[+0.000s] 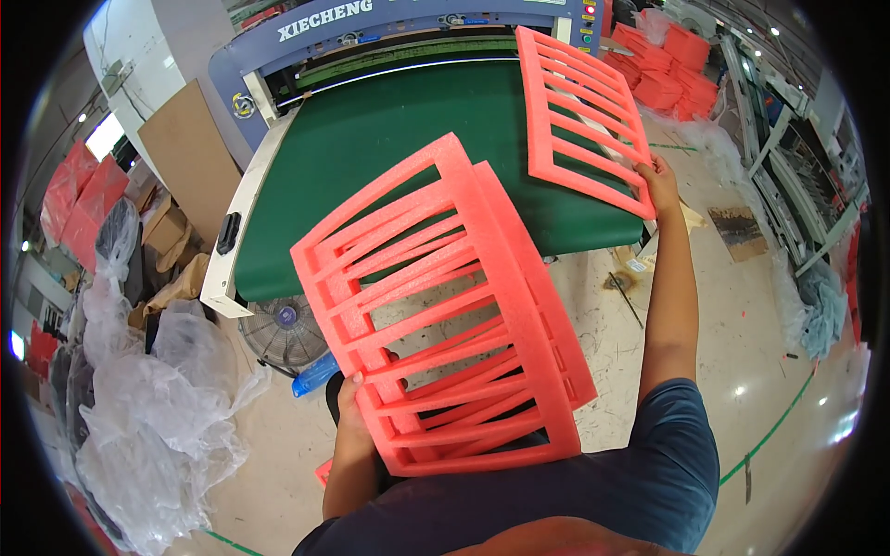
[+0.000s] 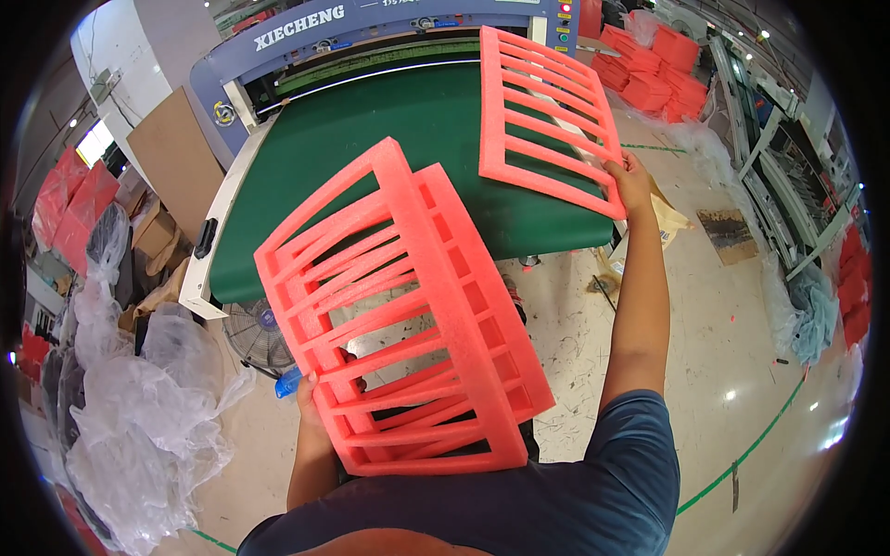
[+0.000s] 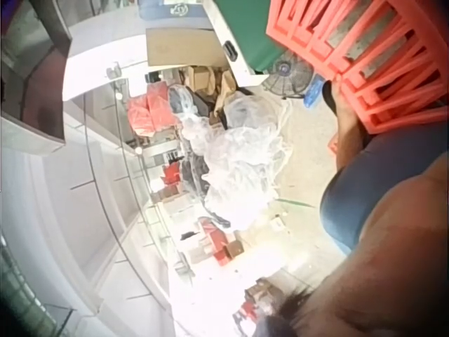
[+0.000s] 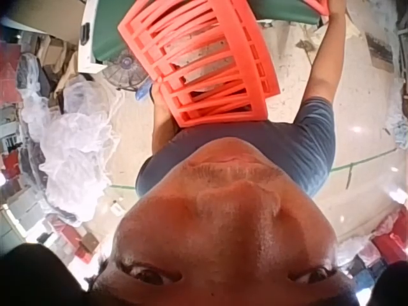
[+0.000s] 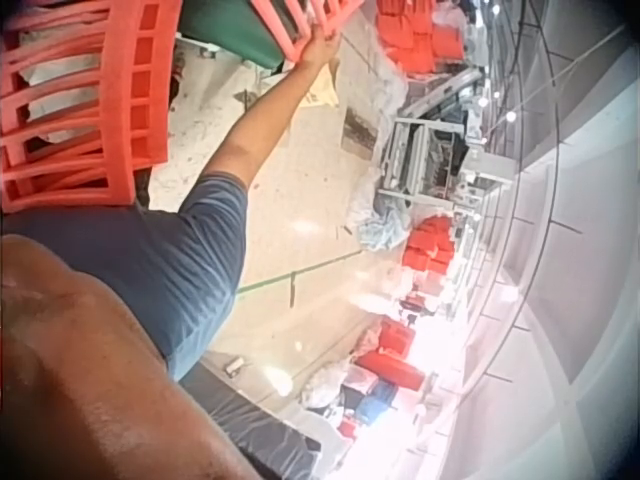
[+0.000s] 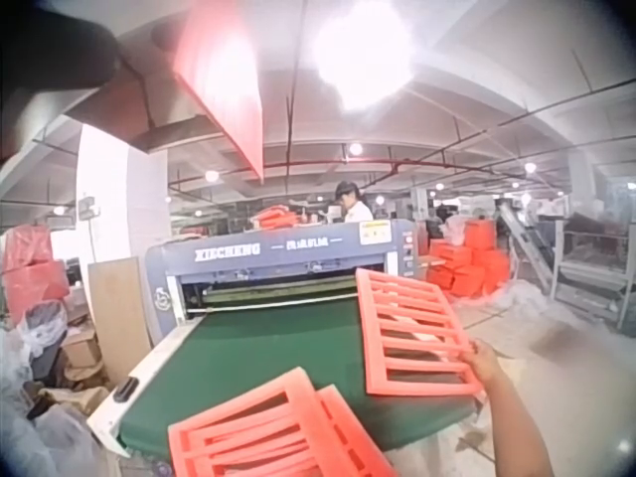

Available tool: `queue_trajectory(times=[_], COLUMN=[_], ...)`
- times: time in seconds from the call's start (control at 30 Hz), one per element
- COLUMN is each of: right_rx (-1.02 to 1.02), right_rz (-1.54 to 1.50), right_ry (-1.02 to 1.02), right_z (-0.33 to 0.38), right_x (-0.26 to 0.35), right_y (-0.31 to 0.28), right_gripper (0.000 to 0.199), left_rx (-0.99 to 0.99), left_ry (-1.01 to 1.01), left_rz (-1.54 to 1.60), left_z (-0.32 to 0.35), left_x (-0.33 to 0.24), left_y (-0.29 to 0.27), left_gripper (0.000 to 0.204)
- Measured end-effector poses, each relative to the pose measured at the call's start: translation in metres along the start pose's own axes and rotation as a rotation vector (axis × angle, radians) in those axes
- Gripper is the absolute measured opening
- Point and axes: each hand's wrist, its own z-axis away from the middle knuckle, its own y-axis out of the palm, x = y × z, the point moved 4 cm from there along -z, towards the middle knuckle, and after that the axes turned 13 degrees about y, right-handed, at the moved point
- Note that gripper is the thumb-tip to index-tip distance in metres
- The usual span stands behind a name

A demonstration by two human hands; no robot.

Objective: Picking up pink foam frames from a pile and placing them individually onto a moving conveyor belt for industrial processing.

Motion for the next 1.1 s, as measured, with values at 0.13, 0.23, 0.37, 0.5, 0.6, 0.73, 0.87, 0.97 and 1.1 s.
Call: queue_trajectory(times=[0.13, 0.23, 0.37, 0.5, 0.6, 0.73, 0.87, 0.97, 1.1], right_rx=[0.018, 0.020, 0.016, 0.032, 0.020, 0.030, 0.024, -0.032, 0.028], right_rz=[0.033, 0.014, -0.007, 0.004, -0.012, -0.007, -0.010, -0.010, 0.123], right_ry=[0.021, 0.010, 0.000, 0.006, 0.015, 0.014, 0.008, 0.053, 0.013], right_z=[-0.0010, -0.0023, -0.0036, -0.0025, -0.0003, -0.0015, -0.0019, 0.0022, 0.0022], right_x=[-0.0012, -0.0026, -0.0023, -0.0022, -0.0022, -0.0022, -0.0022, -0.0024, 0.0054], right_y=[-0.0031, -0.0017, -0.0024, -0.0006, 0.0016, -0.0004, -0.0006, 0.0004, 0.0014], right_gripper=[0.045, 0.044, 0.044, 0.043, 0.042, 0.042, 0.044, 0.049, 0.052], left_rx=[-0.005, 0.009, 0.019, 0.016, 0.017, 0.019, 0.021, 0.015, 0.020], left_ry=[0.006, 0.000, -0.012, 0.003, 0.008, 0.005, 0.003, 0.004, -0.002], left_rz=[-0.014, -0.001, 0.002, 0.013, 0.013, 0.009, 0.009, 0.002, -0.002], left_z=[-0.0005, -0.0012, -0.0015, -0.0009, -0.0001, -0.0005, -0.0016, -0.0015, -0.0038], left_x=[0.0002, 0.0016, 0.0023, 0.0002, -0.0013, -0.0003, 0.0017, 0.0018, 0.0035], left_y=[0.0007, -0.0037, -0.0040, -0.0020, -0.0019, -0.0030, -0.0059, -0.0059, -0.0073], left_gripper=[0.067, 0.067, 0.066, 0.066, 0.067, 0.066, 0.066, 0.066, 0.065])
